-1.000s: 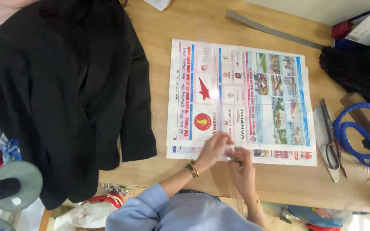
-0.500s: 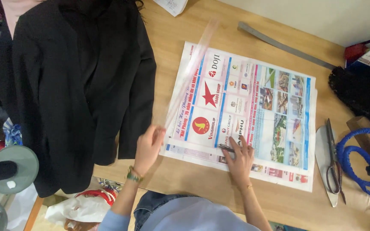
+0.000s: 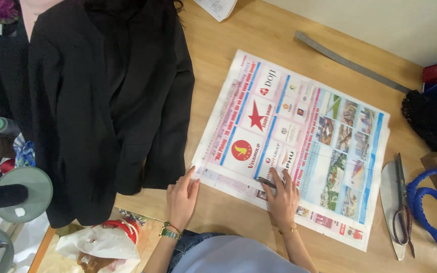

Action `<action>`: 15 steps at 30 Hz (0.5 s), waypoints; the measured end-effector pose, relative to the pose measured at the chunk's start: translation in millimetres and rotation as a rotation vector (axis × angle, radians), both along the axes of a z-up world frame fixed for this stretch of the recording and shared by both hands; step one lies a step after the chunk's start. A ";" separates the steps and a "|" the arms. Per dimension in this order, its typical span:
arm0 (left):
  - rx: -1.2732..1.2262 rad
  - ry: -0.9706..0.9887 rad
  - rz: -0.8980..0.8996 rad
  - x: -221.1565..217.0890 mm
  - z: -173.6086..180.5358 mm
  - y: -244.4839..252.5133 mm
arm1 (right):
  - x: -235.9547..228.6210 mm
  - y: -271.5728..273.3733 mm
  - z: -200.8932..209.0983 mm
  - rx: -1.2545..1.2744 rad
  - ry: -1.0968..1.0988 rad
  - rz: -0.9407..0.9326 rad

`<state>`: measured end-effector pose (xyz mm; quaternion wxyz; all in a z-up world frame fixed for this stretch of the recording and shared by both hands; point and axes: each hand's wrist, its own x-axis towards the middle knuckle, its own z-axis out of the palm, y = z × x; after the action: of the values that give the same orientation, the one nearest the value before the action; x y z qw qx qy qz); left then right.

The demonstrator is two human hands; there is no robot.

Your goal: The person measures and marks a large sheet of paper on a wooden table using a ruler and a pen. They repeatedly reposition the ruler to draw straight lines across the paper, occasionally flipping the sheet over to continue marking.

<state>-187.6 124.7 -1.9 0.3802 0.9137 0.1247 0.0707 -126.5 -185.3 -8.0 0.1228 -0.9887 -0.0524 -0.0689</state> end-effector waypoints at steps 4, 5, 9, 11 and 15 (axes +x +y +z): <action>0.007 0.009 0.007 1.4 4.9 -1.7 | -1.7 2.5 -1.6 -0.022 -0.035 -0.043; 0.027 0.025 -0.002 1.9 6.6 -1.5 | -2.0 2.7 -2.5 -0.028 -0.055 -0.037; 0.084 0.068 -0.026 4.0 2.2 0.1 | -2.3 3.2 -5.1 -0.059 -0.084 -0.046; 0.099 0.060 -0.028 4.3 3.0 1.5 | -3.0 2.2 -6.8 -0.058 -0.097 -0.040; 0.159 0.013 -0.047 6.1 4.7 4.2 | -2.2 4.2 -10.0 -0.039 -0.073 -0.051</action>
<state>-181.5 128.9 2.9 0.3070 0.9442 0.0995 0.0654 -128.7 -181.2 -18.0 0.0998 -0.9887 -0.0330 -0.1071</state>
